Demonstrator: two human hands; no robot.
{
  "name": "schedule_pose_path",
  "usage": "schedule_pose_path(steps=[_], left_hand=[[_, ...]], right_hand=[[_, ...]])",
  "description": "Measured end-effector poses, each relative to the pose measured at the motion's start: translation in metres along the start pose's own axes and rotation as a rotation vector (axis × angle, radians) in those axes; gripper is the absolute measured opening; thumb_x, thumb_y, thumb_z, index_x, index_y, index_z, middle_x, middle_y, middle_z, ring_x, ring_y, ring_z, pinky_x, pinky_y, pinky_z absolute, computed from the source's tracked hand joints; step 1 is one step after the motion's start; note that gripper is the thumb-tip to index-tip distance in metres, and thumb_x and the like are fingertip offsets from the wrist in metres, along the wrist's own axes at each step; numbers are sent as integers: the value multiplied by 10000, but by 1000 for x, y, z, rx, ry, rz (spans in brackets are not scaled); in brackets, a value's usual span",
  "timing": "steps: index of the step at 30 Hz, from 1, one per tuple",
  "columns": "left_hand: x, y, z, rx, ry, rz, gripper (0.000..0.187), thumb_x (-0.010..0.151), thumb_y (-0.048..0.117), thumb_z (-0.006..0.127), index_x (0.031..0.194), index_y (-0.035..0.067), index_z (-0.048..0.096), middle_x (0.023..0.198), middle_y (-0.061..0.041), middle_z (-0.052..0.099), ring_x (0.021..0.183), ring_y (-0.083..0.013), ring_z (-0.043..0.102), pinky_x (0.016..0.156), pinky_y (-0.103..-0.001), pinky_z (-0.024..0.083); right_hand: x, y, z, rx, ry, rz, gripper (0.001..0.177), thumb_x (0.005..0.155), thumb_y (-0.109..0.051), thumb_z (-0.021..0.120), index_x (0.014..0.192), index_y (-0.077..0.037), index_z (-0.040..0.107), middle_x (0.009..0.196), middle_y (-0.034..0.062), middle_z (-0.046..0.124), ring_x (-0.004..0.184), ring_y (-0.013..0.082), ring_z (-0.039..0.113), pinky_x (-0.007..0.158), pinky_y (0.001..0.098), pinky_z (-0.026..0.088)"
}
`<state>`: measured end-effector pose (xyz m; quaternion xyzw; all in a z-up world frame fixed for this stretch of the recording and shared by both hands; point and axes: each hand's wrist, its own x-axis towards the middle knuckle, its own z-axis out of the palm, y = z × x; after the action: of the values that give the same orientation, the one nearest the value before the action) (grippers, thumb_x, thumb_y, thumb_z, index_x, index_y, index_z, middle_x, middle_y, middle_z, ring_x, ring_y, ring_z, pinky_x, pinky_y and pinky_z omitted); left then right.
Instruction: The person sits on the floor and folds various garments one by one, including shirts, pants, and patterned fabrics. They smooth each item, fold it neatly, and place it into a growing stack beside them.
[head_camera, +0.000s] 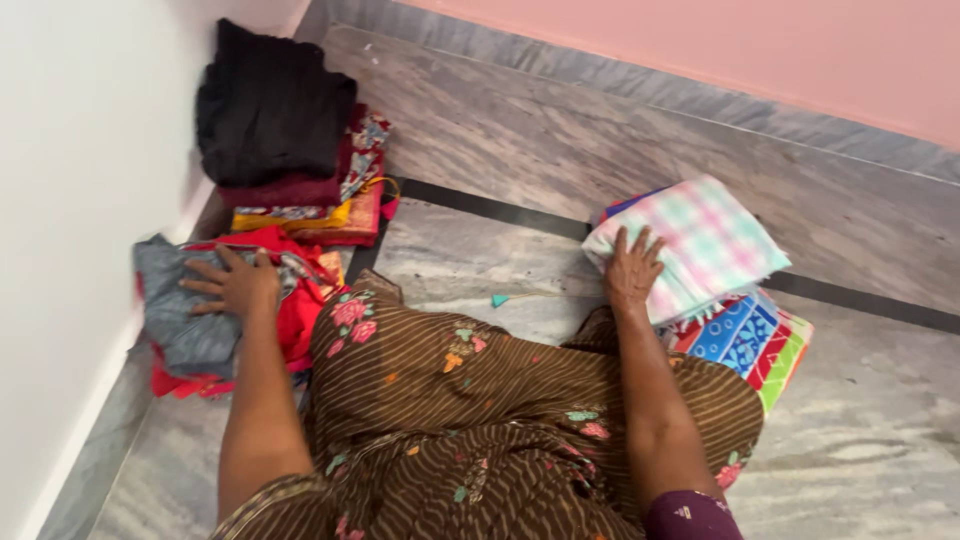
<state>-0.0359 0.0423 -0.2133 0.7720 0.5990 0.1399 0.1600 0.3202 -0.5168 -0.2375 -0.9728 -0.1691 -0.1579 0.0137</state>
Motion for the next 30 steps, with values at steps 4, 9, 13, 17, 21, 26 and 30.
schedule_pose_path(steps=[4,9,13,17,21,26,30], left_hand=[[-17,44,-22,-85,50,164,848,1011,641,587,1630,105,369,1701,-290,-35,1512,-554,-133,1070,-882,9],[-57,134,-11,-207,129,556,608,984,550,712,1403,113,654,1705,-274,110,1530,-580,18,1086,-862,150],[-104,198,39,-81,-35,778,505,884,486,733,1275,166,723,1681,-208,154,1535,-526,56,1144,-820,159],[-137,192,93,-130,-465,710,550,812,468,772,1277,182,705,1729,-162,77,1561,-460,-28,1124,-779,115],[-105,162,122,6,-642,572,500,833,469,782,1244,188,736,1668,-198,175,1525,-483,96,1219,-628,165],[-88,149,137,-221,-529,571,401,845,431,767,1147,168,776,1531,-243,458,1452,-428,409,1221,-483,330],[-99,149,145,-214,-514,606,376,796,384,806,1091,152,791,1472,-279,466,1363,-459,406,1130,-488,333]], right_hand=[[26,20,-9,413,-92,278,200,1169,-324,553,1308,-206,635,1355,179,634,1254,429,584,1035,525,498],[22,10,-42,236,101,13,598,885,-283,725,1463,-223,584,1590,164,460,1420,555,365,1046,675,451],[-8,-45,-45,58,-326,-93,934,772,-319,808,1567,-340,317,1696,127,79,1529,521,2,1133,813,137],[-22,-42,-35,-387,-140,-302,1036,784,-60,696,1659,-366,233,1734,80,11,1538,468,-42,1130,769,95],[-16,-13,-21,-132,-54,-230,946,836,25,622,1667,-249,261,1730,122,137,1572,458,82,1182,738,148],[10,-3,-14,296,-43,2,612,855,-23,590,1455,-134,536,1546,111,537,1455,402,427,1159,591,309],[25,26,-44,731,169,315,524,909,-30,487,1392,-118,672,1276,203,697,1193,394,648,1094,456,472]])
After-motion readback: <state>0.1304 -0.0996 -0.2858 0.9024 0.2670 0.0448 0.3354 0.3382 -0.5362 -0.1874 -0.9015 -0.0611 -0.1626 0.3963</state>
